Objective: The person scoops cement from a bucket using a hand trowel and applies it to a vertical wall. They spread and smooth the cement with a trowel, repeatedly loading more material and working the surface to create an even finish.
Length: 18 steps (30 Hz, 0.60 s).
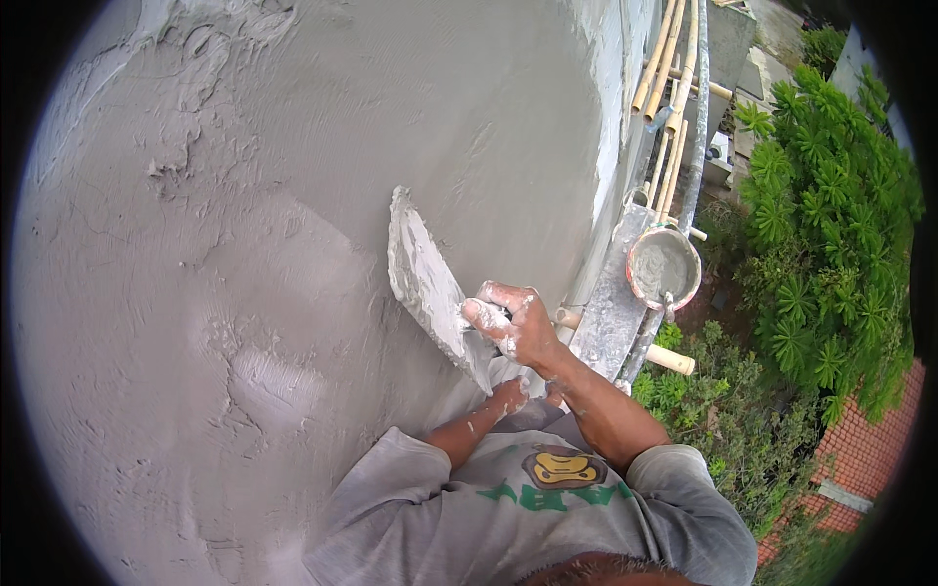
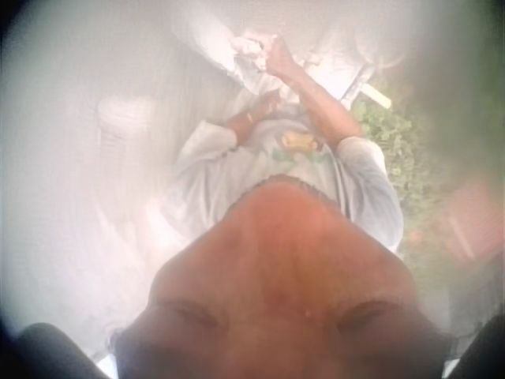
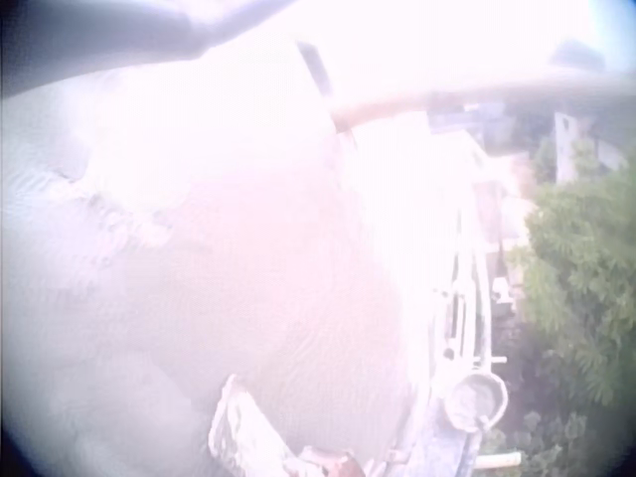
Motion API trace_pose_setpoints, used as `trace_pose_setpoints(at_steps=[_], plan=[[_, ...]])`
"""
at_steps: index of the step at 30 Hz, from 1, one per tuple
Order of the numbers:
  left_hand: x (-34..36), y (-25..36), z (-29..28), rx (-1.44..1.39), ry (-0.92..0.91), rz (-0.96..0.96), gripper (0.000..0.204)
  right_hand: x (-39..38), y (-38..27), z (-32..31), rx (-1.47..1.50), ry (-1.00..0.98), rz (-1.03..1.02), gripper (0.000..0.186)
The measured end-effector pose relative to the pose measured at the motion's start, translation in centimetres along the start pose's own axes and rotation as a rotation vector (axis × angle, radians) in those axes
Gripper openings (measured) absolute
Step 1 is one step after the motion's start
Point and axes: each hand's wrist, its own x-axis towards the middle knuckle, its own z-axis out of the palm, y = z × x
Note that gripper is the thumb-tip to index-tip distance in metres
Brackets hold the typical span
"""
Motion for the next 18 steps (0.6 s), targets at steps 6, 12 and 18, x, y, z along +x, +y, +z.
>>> trace_pose_setpoints(at_steps=[6, 12, 18], plan=[[1.7, 2.9, -2.1, -0.055, 0.097, 0.045, 0.042, -4.1, -0.8, 0.9, 0.151, 0.03, 0.042, 0.035], [-0.1, 8.3, -7.1, -0.149, 0.146, -0.019, 0.043, 0.1, -3.5, -2.1, 0.931, 0.317, 0.51, 0.028], [0.4, 7.3, -7.3, -0.231, 0.136, -0.069, 0.042, 5.2, -7.2, -1.0, 0.844, 0.366, 0.537, 0.028]])
